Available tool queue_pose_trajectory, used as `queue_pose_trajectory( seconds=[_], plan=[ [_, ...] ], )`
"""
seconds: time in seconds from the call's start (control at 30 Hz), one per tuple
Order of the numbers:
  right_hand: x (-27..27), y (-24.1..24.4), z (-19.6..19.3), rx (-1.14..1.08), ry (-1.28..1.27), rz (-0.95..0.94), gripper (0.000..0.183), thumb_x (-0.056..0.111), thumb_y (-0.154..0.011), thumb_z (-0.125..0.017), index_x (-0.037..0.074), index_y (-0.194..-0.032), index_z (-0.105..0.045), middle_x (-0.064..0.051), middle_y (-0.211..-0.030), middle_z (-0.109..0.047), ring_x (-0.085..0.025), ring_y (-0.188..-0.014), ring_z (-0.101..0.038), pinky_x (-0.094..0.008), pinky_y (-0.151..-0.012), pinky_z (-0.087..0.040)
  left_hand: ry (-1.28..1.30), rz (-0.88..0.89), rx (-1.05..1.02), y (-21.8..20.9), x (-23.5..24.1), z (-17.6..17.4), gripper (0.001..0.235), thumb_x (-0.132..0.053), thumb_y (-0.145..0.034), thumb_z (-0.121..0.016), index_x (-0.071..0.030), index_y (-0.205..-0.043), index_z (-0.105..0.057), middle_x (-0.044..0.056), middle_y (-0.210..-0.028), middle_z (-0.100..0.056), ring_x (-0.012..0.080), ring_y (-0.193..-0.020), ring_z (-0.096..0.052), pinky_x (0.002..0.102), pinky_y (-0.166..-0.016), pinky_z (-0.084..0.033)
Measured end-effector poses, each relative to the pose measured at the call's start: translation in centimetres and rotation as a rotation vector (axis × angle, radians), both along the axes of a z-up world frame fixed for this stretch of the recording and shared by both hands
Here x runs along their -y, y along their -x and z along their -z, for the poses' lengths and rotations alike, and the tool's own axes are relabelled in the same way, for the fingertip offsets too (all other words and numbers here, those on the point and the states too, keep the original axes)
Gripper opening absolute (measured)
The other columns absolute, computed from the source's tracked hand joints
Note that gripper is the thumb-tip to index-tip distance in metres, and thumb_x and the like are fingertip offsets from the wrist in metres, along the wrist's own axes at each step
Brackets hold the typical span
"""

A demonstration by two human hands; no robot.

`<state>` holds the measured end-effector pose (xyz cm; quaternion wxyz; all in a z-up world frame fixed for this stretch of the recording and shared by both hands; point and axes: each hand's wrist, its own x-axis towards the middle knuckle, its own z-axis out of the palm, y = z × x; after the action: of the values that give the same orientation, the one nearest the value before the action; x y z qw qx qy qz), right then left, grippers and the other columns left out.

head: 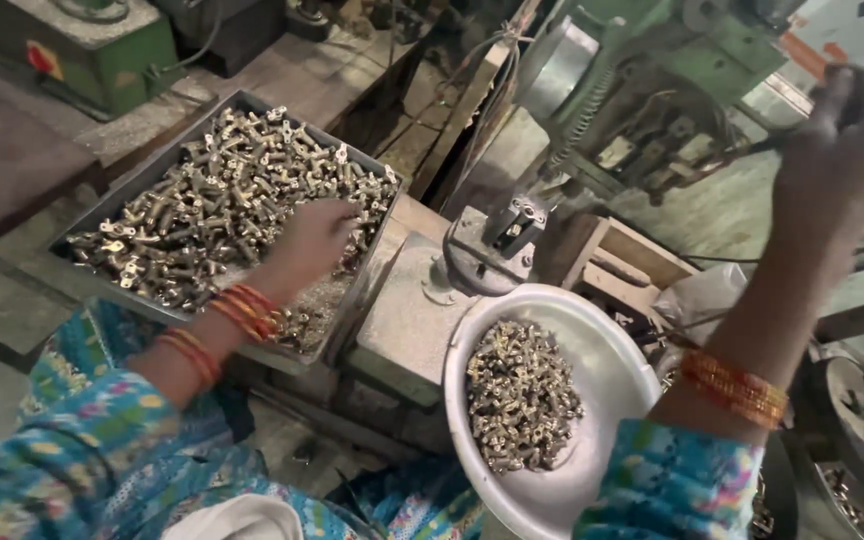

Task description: The recorder is using a manual industrial press machine to process small brass-colored metal components.

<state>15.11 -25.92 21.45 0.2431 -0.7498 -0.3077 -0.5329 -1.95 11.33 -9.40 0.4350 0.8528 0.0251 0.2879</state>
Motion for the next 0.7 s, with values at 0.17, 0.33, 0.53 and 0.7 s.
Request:
queue_pose_trajectory(
  seconds=[0.17,0.33,0.53,0.7],
  plan=[
    [-0.1,8.5,4.8,-0.18,0.218,0.304,0.032,0.01,-0.116,-0.061,-0.011,-0.092,-0.066,-0.023,-0.077,-0.06,-0.034,-0.063,-0.057,-0.047,-0.063,-0.042,-0.208,-0.015,-0.611,1.7,-7.8,10.0,0.024,-0.019,-0.093,-0.068,-0.01,-0.113,-0.08,0.016,-0.099,-0.078,0.0299,-0.085,-0.076,0.044,-0.087,-0.059],
    [-2.6,8.1,16.9,-0.481,-0.151,0.306,0.021,0.015,-0.111,-0.052,0.0,-0.118,-0.066,-0.019,-0.088,-0.07,-0.032,-0.073,-0.065,-0.046,-0.065,-0.05,-0.318,0.236,-0.713,2.3,-7.1,15.4,0.038,-0.009,-0.071,-0.074,-0.02,-0.107,-0.081,0.014,-0.098,-0.079,0.0293,-0.091,-0.076,0.041,-0.085,-0.061],
    [-3.2,-1.0,23.1,-0.243,-0.17,0.292,0.024,0.009,-0.107,-0.056,-0.005,-0.126,-0.057,-0.025,-0.094,-0.068,-0.043,-0.083,-0.066,-0.053,-0.071,-0.05,-0.458,0.11,-0.641,2.8,-6.6,15.4,0.017,-0.017,-0.075,-0.079,-0.012,-0.091,-0.078,0.014,-0.106,-0.071,0.0318,-0.101,-0.07,0.043,-0.086,-0.057],
    [-3.4,-0.3,23.3,-0.288,-0.218,0.283,0.033,0.008,-0.106,-0.057,-0.007,-0.134,-0.052,-0.027,-0.097,-0.068,-0.044,-0.085,-0.067,-0.054,-0.072,-0.05,-0.025,-0.048,-0.588,3.4,-7.2,13.8,0.026,-0.018,-0.091,-0.066,-0.008,-0.115,-0.069,0.017,-0.109,-0.078,0.0318,-0.093,-0.075,0.042,-0.083,-0.057]
  ],
)
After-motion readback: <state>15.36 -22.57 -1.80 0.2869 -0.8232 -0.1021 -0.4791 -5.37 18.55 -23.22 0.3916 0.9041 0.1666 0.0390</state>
